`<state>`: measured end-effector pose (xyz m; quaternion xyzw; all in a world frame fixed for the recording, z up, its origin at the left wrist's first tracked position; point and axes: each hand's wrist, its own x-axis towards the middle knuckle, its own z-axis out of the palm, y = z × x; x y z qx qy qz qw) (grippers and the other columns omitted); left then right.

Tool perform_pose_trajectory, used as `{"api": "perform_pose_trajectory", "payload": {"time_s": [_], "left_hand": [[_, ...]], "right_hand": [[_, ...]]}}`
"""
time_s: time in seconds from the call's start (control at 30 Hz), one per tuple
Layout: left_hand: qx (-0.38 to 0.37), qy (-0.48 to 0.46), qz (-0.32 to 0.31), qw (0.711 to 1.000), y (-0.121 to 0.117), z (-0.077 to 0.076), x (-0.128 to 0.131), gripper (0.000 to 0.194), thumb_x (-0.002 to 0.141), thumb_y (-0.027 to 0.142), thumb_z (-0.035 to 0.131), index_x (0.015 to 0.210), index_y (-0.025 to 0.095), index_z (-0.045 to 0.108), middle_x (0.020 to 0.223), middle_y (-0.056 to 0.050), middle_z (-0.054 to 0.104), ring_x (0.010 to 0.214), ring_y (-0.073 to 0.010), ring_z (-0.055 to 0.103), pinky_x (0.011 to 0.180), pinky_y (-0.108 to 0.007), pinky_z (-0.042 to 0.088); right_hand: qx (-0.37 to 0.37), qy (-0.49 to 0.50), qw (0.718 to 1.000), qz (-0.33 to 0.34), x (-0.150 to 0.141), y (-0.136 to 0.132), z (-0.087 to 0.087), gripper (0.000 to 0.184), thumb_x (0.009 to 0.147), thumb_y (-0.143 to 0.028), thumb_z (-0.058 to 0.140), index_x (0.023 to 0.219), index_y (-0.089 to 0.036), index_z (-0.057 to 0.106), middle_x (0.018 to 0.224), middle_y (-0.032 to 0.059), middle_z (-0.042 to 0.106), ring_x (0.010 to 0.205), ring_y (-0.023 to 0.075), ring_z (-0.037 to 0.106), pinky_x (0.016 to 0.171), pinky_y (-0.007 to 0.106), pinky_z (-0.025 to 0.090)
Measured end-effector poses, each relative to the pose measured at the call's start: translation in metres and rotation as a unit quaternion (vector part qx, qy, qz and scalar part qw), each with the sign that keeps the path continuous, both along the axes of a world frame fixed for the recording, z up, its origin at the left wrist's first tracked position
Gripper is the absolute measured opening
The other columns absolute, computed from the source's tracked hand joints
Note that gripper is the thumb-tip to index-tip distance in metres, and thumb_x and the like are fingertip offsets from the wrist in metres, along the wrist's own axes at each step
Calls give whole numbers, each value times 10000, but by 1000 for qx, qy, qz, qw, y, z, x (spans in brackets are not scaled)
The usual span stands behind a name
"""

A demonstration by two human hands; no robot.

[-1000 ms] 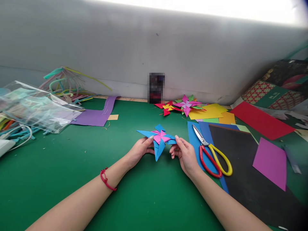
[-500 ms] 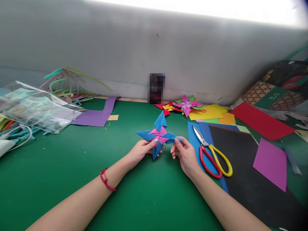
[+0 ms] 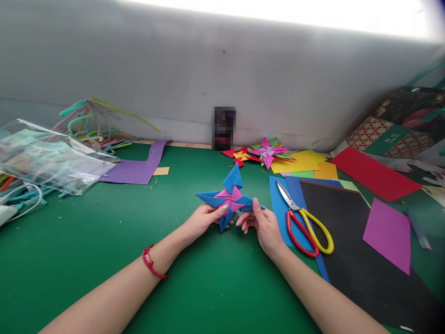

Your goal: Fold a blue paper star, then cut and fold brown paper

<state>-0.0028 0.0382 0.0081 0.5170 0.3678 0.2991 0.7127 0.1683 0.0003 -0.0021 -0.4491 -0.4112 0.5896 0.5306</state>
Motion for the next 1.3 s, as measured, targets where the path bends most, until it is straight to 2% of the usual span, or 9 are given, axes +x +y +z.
{"api": "perform_pose_trajectory", "payload": {"time_s": [0.37, 0.6, 0.83, 1.1, 1.17, 1.3], "left_hand": [[-3, 0, 0, 1000, 0, -1, 0, 351, 780, 421, 530, 817, 90, 642, 747, -79, 653, 690, -172, 599, 683, -293, 485], [-6, 12, -1, 1000, 0, 2, 0, 369, 760, 434, 549, 823, 83, 646, 746, -80, 657, 696, -180, 602, 692, -301, 481], [-7, 0, -9, 1000, 1, -2, -1, 355, 784, 422, 526, 819, 89, 645, 763, -82, 655, 720, -184, 603, 681, -294, 487], [-8, -9, -8, 1000, 1, -2, -1, 364, 782, 426, 526, 879, 98, 650, 835, -92, 666, 716, -181, 608, 701, -305, 486], [-4, -7, -2, 1000, 1, -2, -1, 371, 780, 425, 530, 905, 96, 647, 842, -95, 667, 732, -186, 609, 717, -311, 484], [-5, -22, 18, 1000, 0, -2, 0, 377, 778, 414, 539, 961, 98, 634, 902, -103, 664, 798, -200, 606, 740, -321, 483]], "right_hand": [[7, 36, 999, 13, 1, 1, 0, 448, 845, -440, 409, 583, -126, 592, 596, 81, 649, 433, 107, 519, 409, 220, 406], [10, 61, 998, 11, 1, 1, 1, 519, 869, -458, 325, 582, -113, 586, 572, 94, 642, 423, 121, 530, 398, 231, 408], [21, 51, 998, -3, 2, 0, -1, 427, 878, -429, 336, 638, -138, 535, 567, 73, 644, 418, 116, 531, 404, 222, 410], [15, 71, 997, 7, 1, 0, 1, 400, 880, -436, 325, 859, -127, 578, 559, 55, 636, 412, 116, 525, 385, 218, 417], [2, 85, 996, -8, 1, 1, 2, 387, 866, -444, 359, 828, -132, 583, 564, 56, 637, 408, 119, 522, 367, 223, 420], [6, 85, 995, -53, 1, 2, 2, 389, 833, -425, 446, 631, -121, 579, 613, 85, 651, 463, 128, 549, 372, 228, 443]]}}
